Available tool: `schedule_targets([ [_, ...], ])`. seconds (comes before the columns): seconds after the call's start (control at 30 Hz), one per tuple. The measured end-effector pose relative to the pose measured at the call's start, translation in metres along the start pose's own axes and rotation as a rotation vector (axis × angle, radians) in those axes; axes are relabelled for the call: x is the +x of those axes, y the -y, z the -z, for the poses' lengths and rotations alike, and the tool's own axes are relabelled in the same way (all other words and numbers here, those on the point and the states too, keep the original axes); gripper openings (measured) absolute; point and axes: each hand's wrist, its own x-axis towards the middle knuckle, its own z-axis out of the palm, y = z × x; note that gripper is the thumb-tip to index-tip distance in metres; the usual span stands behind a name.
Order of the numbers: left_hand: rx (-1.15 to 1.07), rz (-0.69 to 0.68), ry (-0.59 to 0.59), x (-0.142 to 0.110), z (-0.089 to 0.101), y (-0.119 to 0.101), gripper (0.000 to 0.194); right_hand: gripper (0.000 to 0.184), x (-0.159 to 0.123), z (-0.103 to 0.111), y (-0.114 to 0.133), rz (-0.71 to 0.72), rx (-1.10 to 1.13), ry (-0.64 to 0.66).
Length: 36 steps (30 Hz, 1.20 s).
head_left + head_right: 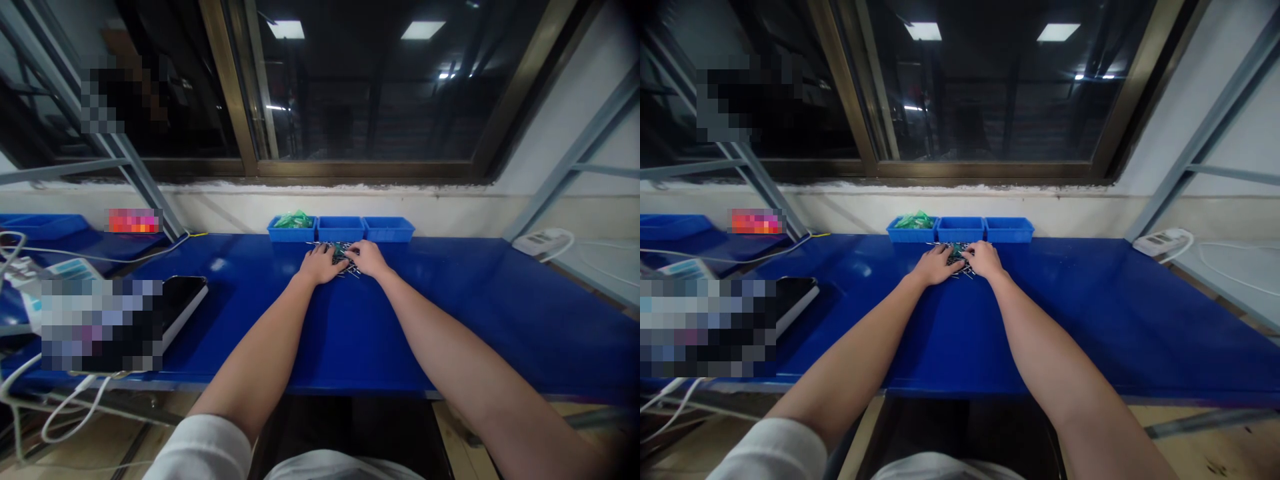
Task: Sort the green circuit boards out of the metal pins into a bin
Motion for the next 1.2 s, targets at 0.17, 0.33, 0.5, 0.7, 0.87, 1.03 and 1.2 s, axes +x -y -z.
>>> schedule_targets([
  [0.17,0.001,0.010,0.008,-0.001,0.003,-0.002,0.076,0.025,-0.001,0.001,0.000,-0.021,0.001,0.001],
  [0.33,-0.006,0.004,-0.010,-0.002,0.002,-0.001,0.075,0.032,-0.003,0.006,0.003,-0.116,-0.058,-0.083],
  [0.5,-0.025,-0.056,-0.184,-0.001,0.008,-0.005,0.061,0.040,-0.003,0.014,0.010,-0.092,-0.025,-0.225],
  [0.7,-0.103,-0.233,-0.320,0.000,0.018,-0.012,0.026,0.048,-0.003,0.013,0.020,0.064,0.075,-0.216],
  [0.87,-0.071,-0.220,-0.314,0.000,0.019,-0.010,0.020,0.054,-0.006,0.015,0.026,0.077,0.116,-0.206],
  [1.03,0.029,-0.183,-0.279,0.001,0.018,-0.008,0.022,0.047,-0.008,0.014,0.024,0.056,0.289,-0.137],
  [1.2,0.080,-0.138,-0.230,0.002,0.020,-0.006,0.021,0.027,-0.005,0.007,0.021,0.012,0.691,-0.112],
])
